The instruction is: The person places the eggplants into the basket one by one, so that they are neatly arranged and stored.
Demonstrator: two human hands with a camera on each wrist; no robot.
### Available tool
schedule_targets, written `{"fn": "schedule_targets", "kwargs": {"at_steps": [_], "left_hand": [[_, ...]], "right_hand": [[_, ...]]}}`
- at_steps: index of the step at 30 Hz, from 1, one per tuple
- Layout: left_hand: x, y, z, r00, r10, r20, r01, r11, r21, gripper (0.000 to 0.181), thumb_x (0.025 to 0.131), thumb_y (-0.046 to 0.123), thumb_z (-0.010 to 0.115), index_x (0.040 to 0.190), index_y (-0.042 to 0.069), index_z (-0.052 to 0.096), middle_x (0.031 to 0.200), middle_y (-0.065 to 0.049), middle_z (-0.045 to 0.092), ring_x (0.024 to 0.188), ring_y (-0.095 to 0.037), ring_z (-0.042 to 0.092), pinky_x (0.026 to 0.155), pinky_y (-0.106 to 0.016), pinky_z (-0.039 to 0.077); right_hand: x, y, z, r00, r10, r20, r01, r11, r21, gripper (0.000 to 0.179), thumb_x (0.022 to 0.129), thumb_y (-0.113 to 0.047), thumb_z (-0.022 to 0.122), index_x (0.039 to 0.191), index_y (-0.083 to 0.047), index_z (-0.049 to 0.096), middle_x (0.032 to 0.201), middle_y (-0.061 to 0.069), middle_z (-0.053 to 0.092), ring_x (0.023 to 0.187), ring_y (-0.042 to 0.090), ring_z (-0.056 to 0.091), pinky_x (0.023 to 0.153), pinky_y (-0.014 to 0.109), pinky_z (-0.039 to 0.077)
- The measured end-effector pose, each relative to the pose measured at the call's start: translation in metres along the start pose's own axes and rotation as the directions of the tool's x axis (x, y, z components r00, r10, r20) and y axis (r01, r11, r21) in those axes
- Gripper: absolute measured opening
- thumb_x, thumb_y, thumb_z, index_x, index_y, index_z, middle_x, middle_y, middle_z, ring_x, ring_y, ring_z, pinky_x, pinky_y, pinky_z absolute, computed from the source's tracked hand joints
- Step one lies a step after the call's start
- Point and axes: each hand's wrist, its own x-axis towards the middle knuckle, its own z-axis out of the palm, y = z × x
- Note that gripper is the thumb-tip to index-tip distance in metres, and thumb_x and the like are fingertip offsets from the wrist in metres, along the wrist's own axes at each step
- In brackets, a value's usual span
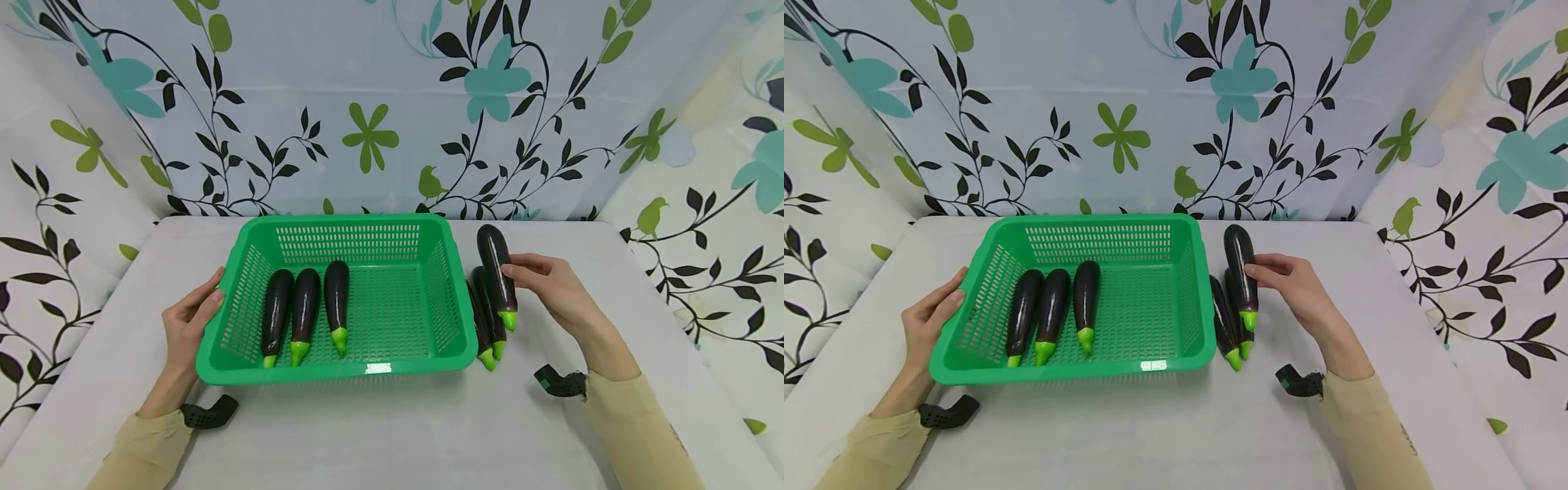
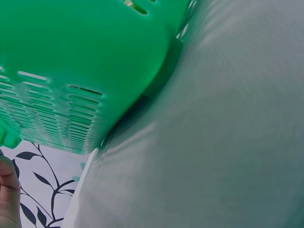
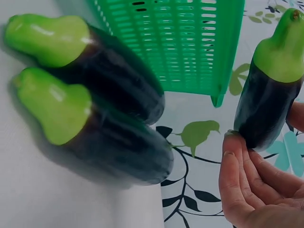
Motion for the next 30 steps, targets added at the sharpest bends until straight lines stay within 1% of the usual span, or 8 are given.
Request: {"fn": "schedule_targets", "kwargs": {"at_steps": [5,9,12,18,22,25,28,30], "left_hand": [[0.003,-0.002,0.002,1.0,0.017,-0.014,-0.017,1.0,-0.002,0.036,0.091,-0.004,0.058,0.125,-0.014,0.061,0.12,0.0,0.072,0.1,-0.008,0.072,0.078,-0.014,0.055],[0.005,-0.002,0.003,0.999,0.032,0.008,-0.032,0.999,-0.014,0.036,0.091,-0.005,0.058,0.125,-0.016,0.059,0.121,-0.001,0.072,0.1,-0.009,0.072,0.078,-0.014,0.055],[0.006,-0.002,0.004,1.0,0.027,0.011,-0.027,1.0,-0.004,0.036,0.091,-0.005,0.058,0.125,-0.016,0.06,0.12,0.0,0.073,0.098,-0.008,0.072,0.077,-0.014,0.055],[0.004,-0.002,0.004,1.0,0.019,0.01,-0.019,1.0,0.01,0.036,0.091,-0.005,0.058,0.125,-0.015,0.059,0.119,0.001,0.073,0.098,-0.008,0.072,0.076,-0.014,0.055],[0.003,-0.002,0.003,1.0,0.019,0.009,-0.019,1.0,0.018,0.036,0.091,-0.005,0.058,0.125,-0.016,0.059,0.119,0.001,0.073,0.099,-0.007,0.072,0.077,-0.014,0.055],[0.002,-0.001,0.002,1.0,0.018,0.006,-0.018,1.0,0.023,0.036,0.091,-0.005,0.058,0.125,-0.015,0.059,0.119,0.001,0.073,0.098,-0.007,0.072,0.076,-0.014,0.055],[0.001,-0.001,0.001,1.0,0.011,0.003,-0.011,1.0,0.021,0.036,0.091,-0.004,0.058,0.125,-0.015,0.06,0.119,0.001,0.073,0.098,-0.008,0.072,0.076,-0.014,0.055],[0.001,-0.001,0.0,1.0,0.003,0.0,-0.003,1.0,0.022,0.036,0.091,-0.004,0.058,0.125,-0.014,0.061,0.119,0.001,0.073,0.098,-0.007,0.072,0.075,-0.014,0.055]], "right_hand": [[0.003,-0.019,-0.003,1.0,-0.028,-0.01,0.028,0.999,-0.032,0.064,0.098,-0.039,0.064,0.144,0.002,0.048,0.14,0.016,0.052,0.104,0.01,0.062,0.117,0.05,0.029],[0.004,-0.029,-0.001,0.999,-0.046,-0.005,0.046,0.997,-0.056,0.062,0.097,-0.038,0.065,0.143,0.0,0.05,0.133,0.01,0.058,0.106,0.01,0.062,0.118,0.052,0.027],[0.003,-0.034,0.002,0.998,-0.061,0.002,0.061,0.996,-0.061,0.06,0.096,-0.038,0.066,0.142,-0.002,0.052,0.131,0.008,0.061,0.107,0.012,0.061,0.118,0.052,0.028],[0.006,-0.047,0.015,0.995,-0.096,0.017,0.096,0.993,-0.063,0.054,0.096,-0.037,0.066,0.138,-0.004,0.057,0.132,0.012,0.06,0.11,0.017,0.06,0.117,0.05,0.03],[0.01,-0.056,0.026,0.993,-0.118,0.031,0.119,0.992,-0.036,0.05,0.096,-0.034,0.067,0.135,-0.003,0.059,0.13,0.012,0.062,0.11,0.018,0.061,0.115,0.045,0.035],[0.013,-0.064,0.035,0.989,-0.135,0.059,0.136,0.99,-0.02,0.046,0.097,-0.031,0.066,0.133,-0.003,0.061,0.127,0.013,0.064,0.109,0.021,0.062,0.112,0.044,0.038],[0.016,-0.073,0.046,0.986,-0.134,0.103,0.137,0.99,-0.025,0.045,0.096,-0.03,0.067,0.133,-0.003,0.061,0.126,0.014,0.065,0.11,0.025,0.063,0.114,0.047,0.036],[0.017,-0.081,0.052,0.985,-0.111,0.134,0.117,0.992,-0.039,0.048,0.096,-0.032,0.067,0.135,-0.006,0.06,0.128,0.012,0.064,0.112,0.027,0.063,0.116,0.05,0.033]]}}
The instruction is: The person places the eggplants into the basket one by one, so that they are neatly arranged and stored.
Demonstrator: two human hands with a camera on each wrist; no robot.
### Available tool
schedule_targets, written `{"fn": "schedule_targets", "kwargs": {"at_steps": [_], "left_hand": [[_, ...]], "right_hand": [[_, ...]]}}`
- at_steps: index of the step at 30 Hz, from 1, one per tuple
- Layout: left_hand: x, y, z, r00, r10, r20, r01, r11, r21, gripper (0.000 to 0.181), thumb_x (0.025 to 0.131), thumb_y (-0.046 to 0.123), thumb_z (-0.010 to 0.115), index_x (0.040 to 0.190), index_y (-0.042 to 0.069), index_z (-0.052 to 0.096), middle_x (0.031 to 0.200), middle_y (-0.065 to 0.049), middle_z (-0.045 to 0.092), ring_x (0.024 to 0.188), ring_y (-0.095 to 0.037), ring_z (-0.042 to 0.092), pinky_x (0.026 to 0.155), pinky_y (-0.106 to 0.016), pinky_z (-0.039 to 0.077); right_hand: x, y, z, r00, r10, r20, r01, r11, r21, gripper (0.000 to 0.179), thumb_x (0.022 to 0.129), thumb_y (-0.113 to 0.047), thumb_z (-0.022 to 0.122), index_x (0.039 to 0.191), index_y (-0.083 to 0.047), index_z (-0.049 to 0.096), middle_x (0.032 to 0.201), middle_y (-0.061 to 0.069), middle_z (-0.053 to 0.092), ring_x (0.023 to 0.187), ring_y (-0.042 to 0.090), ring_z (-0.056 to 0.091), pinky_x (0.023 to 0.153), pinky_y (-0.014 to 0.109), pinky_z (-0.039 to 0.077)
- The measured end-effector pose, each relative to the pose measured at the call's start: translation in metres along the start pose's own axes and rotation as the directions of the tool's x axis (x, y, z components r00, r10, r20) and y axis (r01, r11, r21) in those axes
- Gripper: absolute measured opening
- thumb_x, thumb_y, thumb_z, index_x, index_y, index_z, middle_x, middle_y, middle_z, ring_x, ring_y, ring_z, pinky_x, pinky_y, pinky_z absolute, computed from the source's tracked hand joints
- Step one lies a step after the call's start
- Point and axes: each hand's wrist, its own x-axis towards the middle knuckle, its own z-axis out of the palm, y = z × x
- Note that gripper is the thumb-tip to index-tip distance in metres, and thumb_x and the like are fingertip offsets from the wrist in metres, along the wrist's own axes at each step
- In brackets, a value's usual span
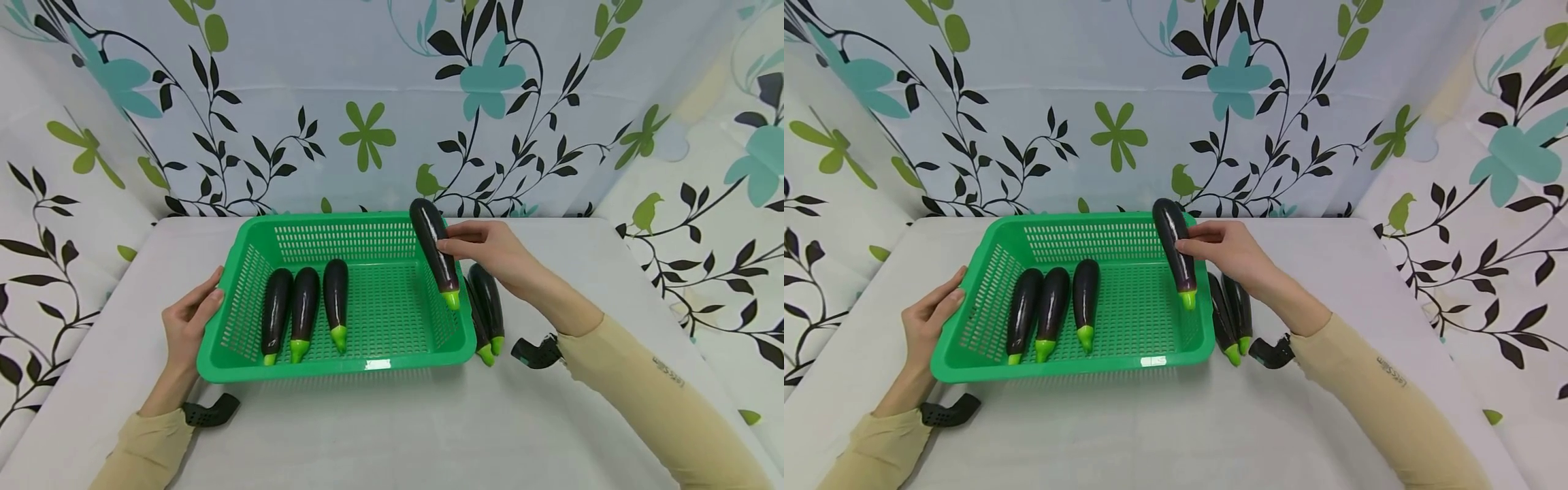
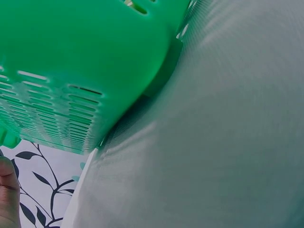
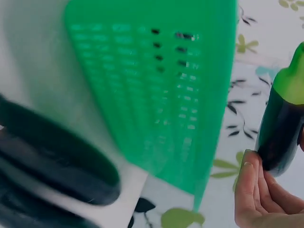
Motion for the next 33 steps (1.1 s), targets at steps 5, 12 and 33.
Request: {"fn": "schedule_targets", "kwargs": {"at_steps": [5,12,33], "left_hand": [[0.0,0.001,0.0,1.0,-0.002,-0.004,0.002,1.0,0.001,0.036,0.091,-0.004,0.058,0.125,-0.013,0.061,0.12,0.001,0.073,0.1,-0.007,0.072,0.076,-0.014,0.055],[0.001,0.001,-0.001,1.0,-0.002,-0.009,0.002,1.0,0.009,0.035,0.091,-0.004,0.058,0.125,-0.013,0.061,0.119,0.002,0.073,0.1,-0.007,0.071,0.077,-0.013,0.055],[-0.001,0.001,-0.001,1.0,0.004,0.01,-0.004,1.0,0.007,0.036,0.091,-0.005,0.057,0.125,-0.015,0.06,0.121,0.002,0.072,0.1,-0.007,0.071,0.076,-0.014,0.055]], "right_hand": [[0.008,-0.025,0.006,0.999,0.025,0.032,-0.026,0.999,0.032,0.052,0.095,-0.034,0.068,0.138,-0.007,0.056,0.134,0.01,0.06,0.118,0.029,0.062,0.118,0.051,0.031],[0.024,-0.05,0.019,0.998,0.015,0.061,-0.019,0.997,0.074,0.054,0.095,-0.029,0.068,0.141,-0.005,0.054,0.14,0.01,0.056,0.117,0.028,0.063,0.114,0.044,0.038],[0.078,-0.057,0.08,0.973,0.115,0.202,-0.148,0.977,0.155,0.05,0.095,-0.016,0.069,0.138,0.004,0.053,0.132,0.016,0.062,0.117,0.031,0.064,0.102,0.037,0.051]]}}
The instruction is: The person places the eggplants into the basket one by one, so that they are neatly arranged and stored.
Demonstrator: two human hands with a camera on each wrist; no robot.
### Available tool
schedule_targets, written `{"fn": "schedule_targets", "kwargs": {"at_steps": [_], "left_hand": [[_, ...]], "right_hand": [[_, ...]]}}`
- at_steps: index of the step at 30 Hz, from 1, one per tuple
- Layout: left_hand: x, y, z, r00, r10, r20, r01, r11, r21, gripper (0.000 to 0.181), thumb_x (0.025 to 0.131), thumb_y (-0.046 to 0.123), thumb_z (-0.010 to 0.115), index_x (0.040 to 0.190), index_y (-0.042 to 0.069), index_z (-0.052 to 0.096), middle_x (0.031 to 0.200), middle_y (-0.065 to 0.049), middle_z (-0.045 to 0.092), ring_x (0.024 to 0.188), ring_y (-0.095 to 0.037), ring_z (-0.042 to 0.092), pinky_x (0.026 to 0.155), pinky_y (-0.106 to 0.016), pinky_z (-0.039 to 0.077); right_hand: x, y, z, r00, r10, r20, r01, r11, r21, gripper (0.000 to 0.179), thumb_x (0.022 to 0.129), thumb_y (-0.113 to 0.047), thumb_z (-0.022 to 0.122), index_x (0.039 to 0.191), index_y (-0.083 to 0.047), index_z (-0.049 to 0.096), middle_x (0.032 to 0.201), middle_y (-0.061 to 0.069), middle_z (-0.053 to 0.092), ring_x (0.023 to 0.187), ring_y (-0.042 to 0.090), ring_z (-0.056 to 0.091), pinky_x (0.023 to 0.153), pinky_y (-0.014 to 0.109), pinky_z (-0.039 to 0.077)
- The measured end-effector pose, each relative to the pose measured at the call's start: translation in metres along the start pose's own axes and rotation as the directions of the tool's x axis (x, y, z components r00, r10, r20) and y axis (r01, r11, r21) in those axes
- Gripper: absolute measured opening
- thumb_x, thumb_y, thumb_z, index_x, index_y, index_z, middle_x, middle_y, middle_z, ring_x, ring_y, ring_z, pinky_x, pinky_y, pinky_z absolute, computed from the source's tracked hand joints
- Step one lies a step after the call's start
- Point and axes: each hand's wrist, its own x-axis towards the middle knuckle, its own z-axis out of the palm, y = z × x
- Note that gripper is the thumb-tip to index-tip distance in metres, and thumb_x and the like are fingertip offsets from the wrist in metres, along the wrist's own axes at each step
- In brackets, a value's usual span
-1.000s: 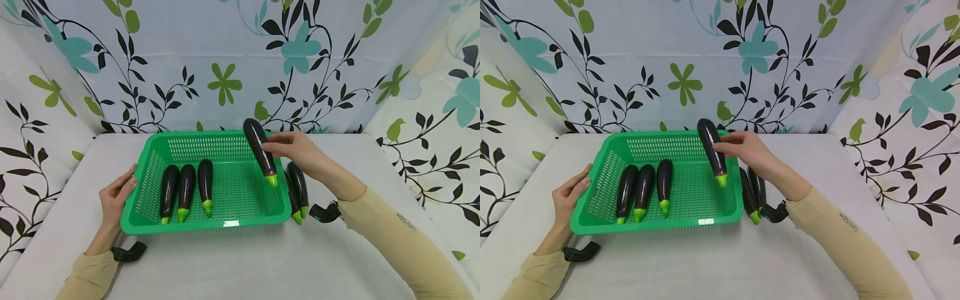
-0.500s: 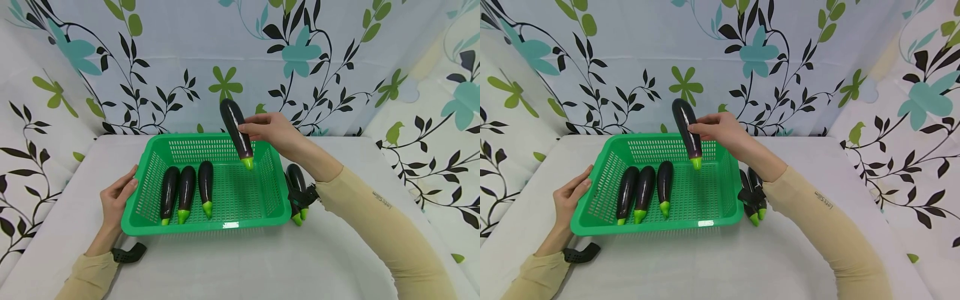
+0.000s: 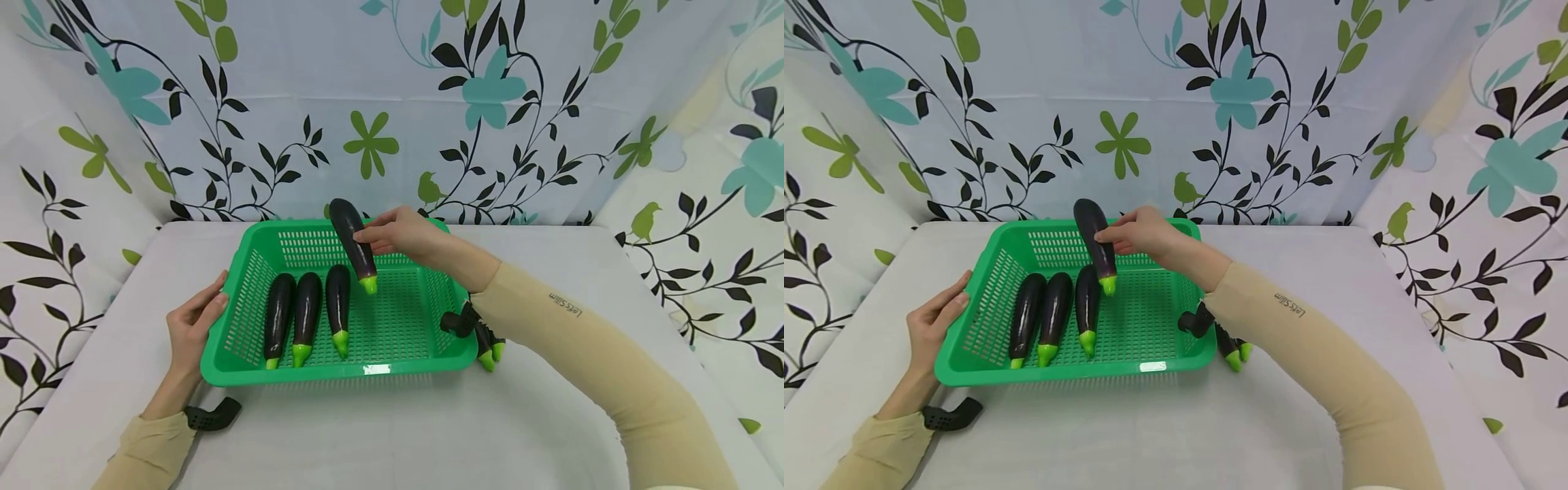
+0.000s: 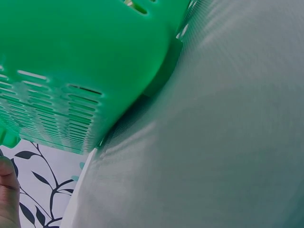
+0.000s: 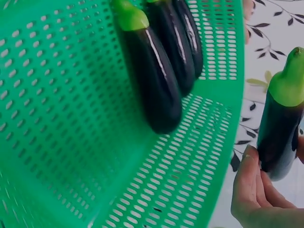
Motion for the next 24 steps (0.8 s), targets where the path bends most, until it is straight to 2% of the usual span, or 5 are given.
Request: {"fn": "schedule_targets", "kwargs": {"at_steps": [8,13,18,20,24], "left_hand": [[0.001,-0.002,0.0,1.0,0.02,0.018,-0.02,1.0,0.009,0.035,0.091,-0.006,0.057,0.125,-0.015,0.06,0.121,0.002,0.072,0.097,-0.006,0.072,0.075,-0.014,0.055],[0.002,0.0,0.001,1.0,0.01,0.011,-0.01,0.999,0.037,0.035,0.091,-0.004,0.058,0.124,-0.014,0.061,0.12,0.003,0.072,0.096,-0.005,0.072,0.075,-0.014,0.055],[0.003,0.0,0.0,1.0,0.01,0.011,-0.011,0.999,0.04,0.035,0.091,-0.004,0.058,0.124,-0.014,0.061,0.12,0.003,0.072,0.096,-0.005,0.072,0.075,-0.014,0.055],[0.002,0.0,-0.001,1.0,0.012,0.015,-0.013,0.999,0.045,0.035,0.091,-0.004,0.059,0.124,-0.014,0.061,0.12,0.003,0.072,0.096,-0.005,0.072,0.075,-0.014,0.055],[0.002,0.0,-0.003,1.0,0.017,0.007,-0.018,0.999,0.042,0.035,0.091,-0.004,0.059,0.124,-0.014,0.062,0.12,0.003,0.072,0.097,-0.006,0.072,0.076,-0.013,0.055]], "right_hand": [[0.009,0.014,0.007,0.996,0.093,0.015,-0.091,0.993,-0.078,0.05,0.095,-0.016,0.07,0.138,0.003,0.053,0.142,0.015,0.054,0.123,0.031,0.061,0.102,0.036,0.05],[0.009,0.026,0.01,0.991,0.127,0.037,-0.119,0.979,-0.164,0.044,0.094,-0.017,0.071,0.131,0.003,0.058,0.137,0.017,0.056,0.118,0.032,0.063,0.102,0.041,0.05],[0.011,0.032,0.013,0.986,0.163,0.033,-0.148,0.952,-0.267,0.047,0.093,-0.016,0.071,0.133,0.005,0.056,0.135,0.019,0.057,0.116,0.031,0.064,0.101,0.042,0.051],[0.012,0.034,0.015,0.984,0.174,0.031,-0.156,0.937,-0.313,0.041,0.094,-0.016,0.071,0.127,0.005,0.06,0.126,0.019,0.06,0.112,0.032,0.065,0.1,0.042,0.052],[0.016,0.042,0.021,0.984,0.175,0.043,-0.147,0.917,-0.37,0.021,0.094,-0.015,0.07,0.104,0.004,0.067,0.098,0.015,0.063,0.1,0.034,0.067,0.094,0.041,0.056]]}}
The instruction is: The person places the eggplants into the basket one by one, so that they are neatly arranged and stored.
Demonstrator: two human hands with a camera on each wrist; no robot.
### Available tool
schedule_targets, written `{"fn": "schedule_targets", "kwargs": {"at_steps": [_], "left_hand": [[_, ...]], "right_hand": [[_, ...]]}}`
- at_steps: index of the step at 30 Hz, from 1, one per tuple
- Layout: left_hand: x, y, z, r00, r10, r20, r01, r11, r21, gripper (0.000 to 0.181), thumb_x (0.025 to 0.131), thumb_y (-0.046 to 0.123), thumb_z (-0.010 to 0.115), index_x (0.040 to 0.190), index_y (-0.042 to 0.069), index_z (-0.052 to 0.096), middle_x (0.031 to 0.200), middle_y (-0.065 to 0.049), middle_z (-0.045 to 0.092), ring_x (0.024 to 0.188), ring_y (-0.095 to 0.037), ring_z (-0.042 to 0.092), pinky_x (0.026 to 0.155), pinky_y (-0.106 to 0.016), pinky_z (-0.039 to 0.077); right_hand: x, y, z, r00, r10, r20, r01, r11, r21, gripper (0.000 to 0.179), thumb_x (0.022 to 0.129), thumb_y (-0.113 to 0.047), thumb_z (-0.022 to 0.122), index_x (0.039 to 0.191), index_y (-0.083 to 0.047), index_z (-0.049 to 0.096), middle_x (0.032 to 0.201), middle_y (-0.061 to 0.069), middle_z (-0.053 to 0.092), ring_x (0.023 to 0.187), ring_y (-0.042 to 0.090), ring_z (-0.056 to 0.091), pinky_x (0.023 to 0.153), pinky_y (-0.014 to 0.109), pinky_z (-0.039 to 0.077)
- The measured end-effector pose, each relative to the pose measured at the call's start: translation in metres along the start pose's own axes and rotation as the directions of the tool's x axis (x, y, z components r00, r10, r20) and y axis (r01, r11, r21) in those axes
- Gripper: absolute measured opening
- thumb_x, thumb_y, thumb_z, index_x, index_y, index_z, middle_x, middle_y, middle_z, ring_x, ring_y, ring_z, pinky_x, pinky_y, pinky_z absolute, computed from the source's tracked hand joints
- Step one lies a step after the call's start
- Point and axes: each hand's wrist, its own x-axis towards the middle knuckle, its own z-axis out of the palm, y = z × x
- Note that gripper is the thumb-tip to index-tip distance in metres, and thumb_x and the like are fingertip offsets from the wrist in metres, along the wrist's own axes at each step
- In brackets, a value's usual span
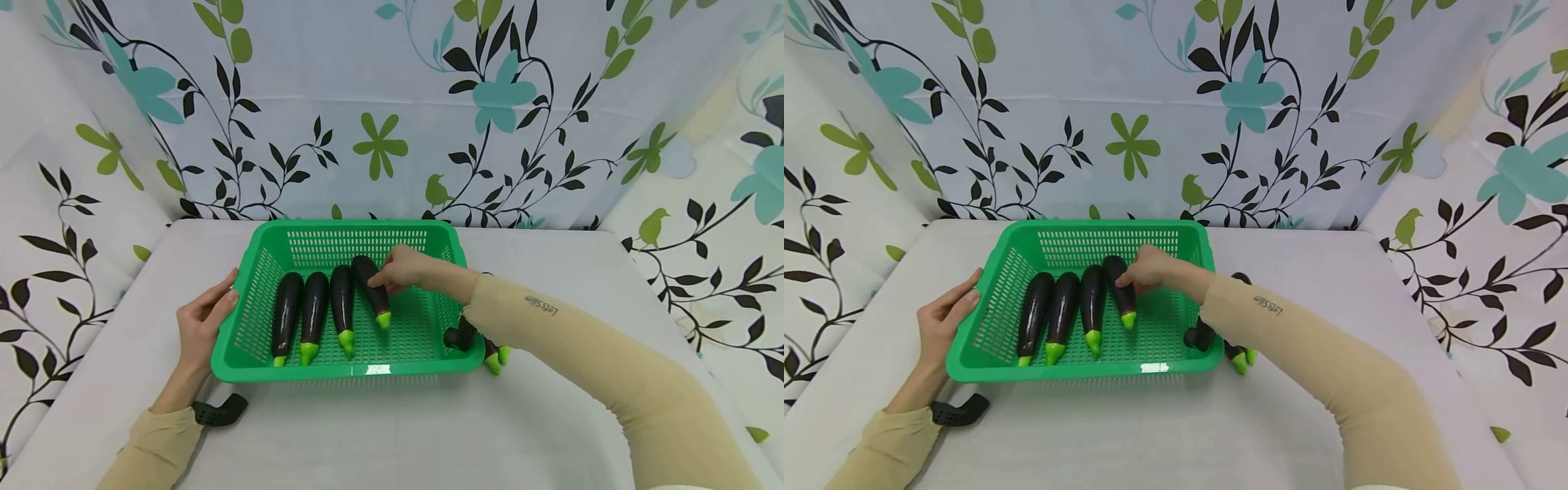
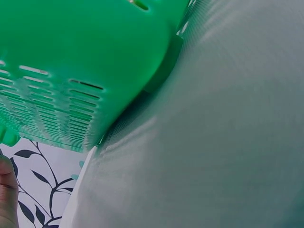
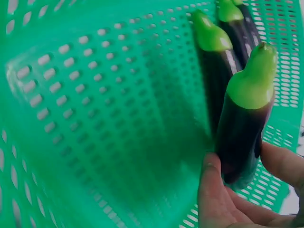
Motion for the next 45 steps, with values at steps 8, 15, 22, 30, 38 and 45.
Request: {"fn": "schedule_targets", "kwargs": {"at_steps": [8,15,22,30,38,45], "left_hand": [[0.0,-0.002,-0.001,1.0,-0.005,0.017,0.005,1.0,0.01,0.035,0.092,-0.004,0.058,0.126,-0.013,0.061,0.121,0.003,0.072,0.096,-0.005,0.072,0.075,-0.014,0.055],[0.0,0.0,-0.002,1.0,-0.016,0.016,0.016,1.0,0.025,0.036,0.092,-0.002,0.058,0.127,-0.01,0.061,0.122,0.004,0.072,0.098,-0.006,0.071,0.077,-0.013,0.055],[0.0,0.001,-0.003,1.0,-0.014,0.021,0.014,1.0,0.014,0.036,0.093,-0.002,0.057,0.128,-0.011,0.061,0.122,0.004,0.072,0.098,-0.006,0.071,0.077,-0.013,0.054],[-0.001,0.0,-0.003,1.0,-0.014,0.022,0.013,1.0,0.004,0.036,0.093,-0.003,0.058,0.128,-0.012,0.06,0.122,0.004,0.072,0.098,-0.006,0.071,0.077,-0.013,0.054],[-0.002,0.0,-0.002,1.0,-0.01,0.018,0.01,1.0,-0.005,0.036,0.092,-0.003,0.058,0.127,-0.012,0.06,0.122,0.003,0.072,0.099,-0.006,0.071,0.077,-0.013,0.054],[-0.001,-0.002,-0.003,1.0,-0.001,0.026,0.001,1.0,-0.017,0.036,0.092,-0.004,0.057,0.127,-0.013,0.06,0.122,0.003,0.071,0.1,-0.006,0.071,0.078,-0.013,0.054]], "right_hand": [[0.01,0.012,0.019,1.0,0.014,0.025,-0.013,1.0,-0.015,0.023,0.092,-0.015,0.073,0.104,0.005,0.068,0.097,0.017,0.068,0.095,0.032,0.07,0.084,0.037,0.059],[0.01,0.011,0.023,1.0,0.012,-0.004,-0.013,1.0,-0.024,0.025,0.09,-0.016,0.075,0.101,0.004,0.067,0.095,0.019,0.069,0.094,0.033,0.069,0.084,0.038,0.058],[0.01,0.01,0.025,1.0,0.011,-0.022,-0.012,0.998,-0.062,0.023,0.091,-0.021,0.075,0.096,0.0,0.067,0.092,0.019,0.07,0.092,0.033,0.069,0.084,0.038,0.058],[0.007,0.005,0.024,1.0,0.005,-0.014,-0.007,0.991,-0.134,0.028,0.094,-0.025,0.072,0.099,0.003,0.068,0.098,0.02,0.072,0.09,0.032,0.072,0.083,0.038,0.058],[0.0,-0.009,0.017,1.0,0.022,0.01,-0.02,0.991,-0.131,0.037,0.097,-0.027,0.067,0.109,0.007,0.067,0.093,0.022,0.073,0.086,0.034,0.073,0.08,0.042,0.06],[-0.013,-0.022,0.009,0.999,-0.046,0.013,0.047,0.996,-0.079,0.035,0.097,-0.026,0.067,0.095,0.009,0.069,0.086,0.02,0.075,0.083,0.035,0.074,0.078,0.041,0.06]]}}
